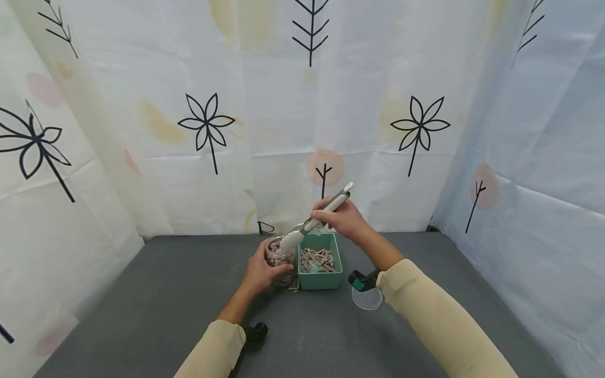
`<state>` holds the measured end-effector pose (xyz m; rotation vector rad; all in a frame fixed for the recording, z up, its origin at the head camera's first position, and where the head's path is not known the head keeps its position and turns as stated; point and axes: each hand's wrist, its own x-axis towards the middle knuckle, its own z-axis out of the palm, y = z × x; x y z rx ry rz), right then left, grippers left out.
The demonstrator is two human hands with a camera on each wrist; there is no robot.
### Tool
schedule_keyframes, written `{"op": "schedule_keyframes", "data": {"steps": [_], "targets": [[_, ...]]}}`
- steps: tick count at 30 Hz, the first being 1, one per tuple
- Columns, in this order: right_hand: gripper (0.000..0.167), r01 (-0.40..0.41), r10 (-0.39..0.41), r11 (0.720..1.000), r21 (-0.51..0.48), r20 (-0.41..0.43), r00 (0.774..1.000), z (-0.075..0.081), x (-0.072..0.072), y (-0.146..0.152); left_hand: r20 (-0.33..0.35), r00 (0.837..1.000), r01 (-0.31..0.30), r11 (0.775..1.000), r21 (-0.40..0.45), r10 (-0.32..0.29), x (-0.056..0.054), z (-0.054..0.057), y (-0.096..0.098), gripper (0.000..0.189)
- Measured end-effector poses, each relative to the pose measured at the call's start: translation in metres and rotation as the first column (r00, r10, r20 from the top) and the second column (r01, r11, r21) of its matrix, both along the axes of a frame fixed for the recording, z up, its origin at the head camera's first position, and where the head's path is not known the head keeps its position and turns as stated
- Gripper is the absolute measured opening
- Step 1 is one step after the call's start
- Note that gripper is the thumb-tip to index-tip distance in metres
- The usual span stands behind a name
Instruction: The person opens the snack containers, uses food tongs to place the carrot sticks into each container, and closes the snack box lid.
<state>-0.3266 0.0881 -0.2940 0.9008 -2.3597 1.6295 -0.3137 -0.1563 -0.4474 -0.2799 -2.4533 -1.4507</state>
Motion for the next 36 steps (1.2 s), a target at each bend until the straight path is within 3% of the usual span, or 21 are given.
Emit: {"op": "schedule_keyframes", "data": {"steps": [4, 7, 11, 14, 17, 31, 36], "targets": [[0.016, 0.012, -0.012, 1.0, -0.012, -0.007, 1.0, 0.0, 0.002, -0.003, 0.007, 1.0, -0.001, 1.0, -0.001, 0.001, 0.0, 0.0, 0.0, 0.09], [0.014, 0.022, -0.023, 0.999, -0.033, -0.038, 0.999, 0.008, 0.015, -0.006, 0.008, 1.0, -0.001, 1.0, 0.002, 0.001, 0.0, 0.0, 0.0, 0.092], [0.013, 0.047, -0.051, 0.996, -0.07, -0.054, 0.997, 0.0, 0.011, -0.007, 0.001, 1.0, -0.001, 1.0, 0.007, 0.001, 0.0, -0.001, 0.0, 0.092], [0.014, 0.066, -0.069, 0.994, -0.087, -0.035, 0.997, -0.016, -0.004, -0.007, -0.003, 1.0, -0.002, 1.0, 0.01, 0.002, 0.0, -0.001, 0.0, 0.092], [0.016, 0.084, -0.086, 0.993, -0.08, -0.02, 0.996, -0.021, -0.004, -0.007, -0.002, 1.0, 0.0, 1.0, 0.013, 0.0, 0.0, -0.001, 0.0, 0.092], [0.017, 0.104, -0.112, 0.988, -0.118, -0.06, 0.992, -0.015, -0.005, 0.007, -0.017, 1.0, 0.007, 1.0, 0.007, -0.007, 0.001, -0.001, -0.001, 0.092], [0.022, 0.11, -0.114, 0.985, -0.131, -0.027, 0.993, -0.019, -0.006, 0.019, -0.008, 1.0, 0.002, 1.0, 0.006, -0.002, 0.002, 0.0, 0.0, 0.093]]}}
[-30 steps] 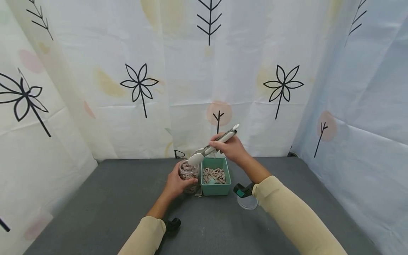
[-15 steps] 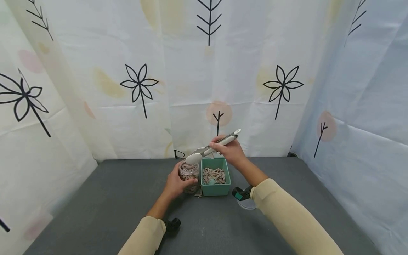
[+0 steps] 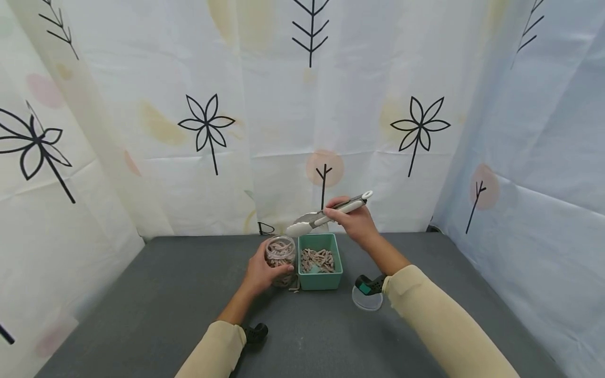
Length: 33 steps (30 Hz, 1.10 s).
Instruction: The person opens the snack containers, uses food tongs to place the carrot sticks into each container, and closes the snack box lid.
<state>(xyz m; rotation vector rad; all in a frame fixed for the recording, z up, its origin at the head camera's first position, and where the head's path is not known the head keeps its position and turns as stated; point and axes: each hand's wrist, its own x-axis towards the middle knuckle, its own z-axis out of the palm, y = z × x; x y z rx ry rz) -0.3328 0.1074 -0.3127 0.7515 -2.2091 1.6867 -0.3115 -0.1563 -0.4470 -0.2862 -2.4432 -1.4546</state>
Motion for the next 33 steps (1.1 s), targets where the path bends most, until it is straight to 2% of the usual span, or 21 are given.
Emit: {"op": "schedule_keyframes", "data": {"steps": [5, 12, 18, 22, 28, 33], "targets": [[0.032, -0.031, 0.031, 0.999, -0.01, 0.045, 0.999, -0.005, 0.001, 0.014, -0.002, 1.0, 0.001, 1.0, -0.001, -0.001, 0.001, 0.001, 0.0, 0.092], [0.035, -0.06, 0.059, 0.998, 0.034, 0.037, 0.998, -0.014, 0.0, 0.034, 0.005, 1.0, -0.003, 1.0, -0.004, 0.003, 0.001, 0.0, -0.002, 0.093], [0.037, -0.115, 0.107, 0.991, 0.069, 0.113, 0.988, -0.029, 0.0, 0.045, 0.003, 1.0, -0.007, 1.0, -0.009, 0.007, 0.001, 0.0, -0.002, 0.092], [0.037, -0.152, 0.137, 0.982, 0.115, 0.129, 0.982, -0.041, 0.0, 0.047, 0.005, 1.0, -0.011, 1.0, -0.007, 0.011, 0.002, 0.0, -0.003, 0.093], [0.039, -0.209, 0.191, 0.971, 0.113, 0.147, 0.97, -0.059, -0.006, 0.042, 0.005, 1.0, -0.016, 1.0, -0.012, 0.017, 0.001, 0.002, -0.002, 0.093], [0.04, -0.202, 0.179, 0.969, 0.141, 0.159, 0.971, -0.07, -0.012, 0.037, 0.014, 1.0, -0.013, 1.0, -0.015, 0.013, -0.001, 0.002, -0.001, 0.094]]}}
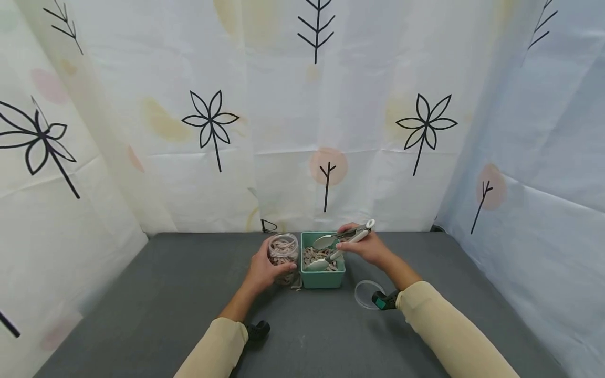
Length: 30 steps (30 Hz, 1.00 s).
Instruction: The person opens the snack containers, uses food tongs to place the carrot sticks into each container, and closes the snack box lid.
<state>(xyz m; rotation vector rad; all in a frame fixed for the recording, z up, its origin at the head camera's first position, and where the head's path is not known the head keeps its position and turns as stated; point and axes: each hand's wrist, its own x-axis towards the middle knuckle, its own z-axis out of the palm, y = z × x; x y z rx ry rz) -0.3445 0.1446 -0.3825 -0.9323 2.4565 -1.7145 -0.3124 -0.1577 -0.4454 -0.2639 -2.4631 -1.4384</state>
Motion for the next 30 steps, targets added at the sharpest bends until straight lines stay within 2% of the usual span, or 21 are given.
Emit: {"op": "schedule_keyframes", "data": {"steps": [5, 15, 21, 30], "targets": [[0.039, 0.015, -0.015, 1.0, 0.013, 0.003, 1.0, -0.001, -0.004, -0.004, -0.012, 1.0, 0.0, 1.0, 0.007, 0.0, -0.001, 0.001, 0.0, 0.093], [0.037, 0.006, -0.004, 0.998, -0.059, 0.024, 1.0, -0.002, -0.005, 0.0, -0.004, 1.0, 0.004, 1.0, 0.001, -0.004, 0.0, -0.001, 0.001, 0.094], [0.038, 0.011, -0.011, 1.0, 0.005, 0.002, 1.0, -0.003, -0.009, -0.002, -0.005, 1.0, 0.009, 1.0, 0.0, -0.009, 0.001, -0.001, 0.002, 0.094], [0.034, 0.112, -0.111, 0.991, 0.073, -0.024, 0.994, 0.0, -0.015, -0.012, -0.004, 1.0, 0.008, 1.0, -0.001, -0.008, 0.001, 0.0, 0.003, 0.093]]}}
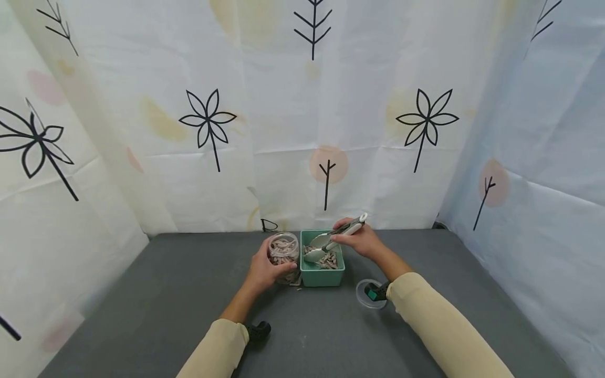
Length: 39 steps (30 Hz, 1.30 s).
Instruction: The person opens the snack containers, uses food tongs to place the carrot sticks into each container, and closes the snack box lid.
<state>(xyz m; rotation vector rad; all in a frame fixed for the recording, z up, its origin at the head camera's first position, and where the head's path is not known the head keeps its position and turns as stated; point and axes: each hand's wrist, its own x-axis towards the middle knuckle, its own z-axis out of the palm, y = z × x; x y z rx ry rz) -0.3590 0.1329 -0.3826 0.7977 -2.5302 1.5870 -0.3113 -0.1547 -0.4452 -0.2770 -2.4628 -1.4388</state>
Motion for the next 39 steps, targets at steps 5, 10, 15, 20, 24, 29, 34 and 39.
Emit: {"op": "schedule_keyframes", "data": {"steps": [5, 10, 15, 20, 24, 29, 34, 39], "targets": [[0.03, 0.068, -0.067, 0.997, 0.044, -0.027, 0.997, 0.0, 0.0, -0.006, 0.002, 1.0, -0.002, 1.0, 0.006, 0.002, 0.0, 0.0, 0.0, 0.093], [0.026, 0.11, -0.108, 0.993, 0.042, -0.051, 0.993, -0.002, 0.0, -0.01, 0.007, 1.0, 0.001, 1.0, 0.012, -0.002, 0.0, 0.0, -0.001, 0.093], [0.02, 0.149, -0.149, 0.988, -0.03, -0.02, 0.989, -0.005, 0.002, -0.013, 0.008, 1.0, 0.001, 1.0, 0.01, -0.001, -0.001, 0.0, -0.001, 0.093], [0.016, 0.183, -0.182, 0.974, -0.137, 0.025, 0.983, -0.007, 0.004, -0.014, 0.001, 1.0, 0.003, 1.0, 0.004, -0.003, -0.001, -0.001, -0.001, 0.093], [0.015, 0.204, -0.203, 0.967, -0.15, 0.022, 0.979, -0.007, 0.005, -0.013, -0.005, 1.0, 0.006, 1.0, 0.01, -0.006, -0.001, -0.001, -0.001, 0.093], [0.016, 0.208, -0.211, 0.96, -0.185, 0.004, 0.978, -0.002, 0.006, -0.011, -0.005, 1.0, 0.011, 1.0, 0.018, -0.01, -0.001, -0.001, -0.001, 0.093], [0.018, 0.201, -0.21, 0.957, -0.207, -0.021, 0.978, 0.008, 0.008, -0.007, -0.006, 1.0, 0.013, 1.0, 0.02, -0.013, -0.001, -0.002, -0.001, 0.093], [0.018, 0.19, -0.203, 0.959, -0.209, -0.041, 0.978, 0.021, 0.012, -0.003, 0.006, 1.0, 0.014, 1.0, 0.023, -0.015, 0.0, -0.001, -0.001, 0.093]]}}
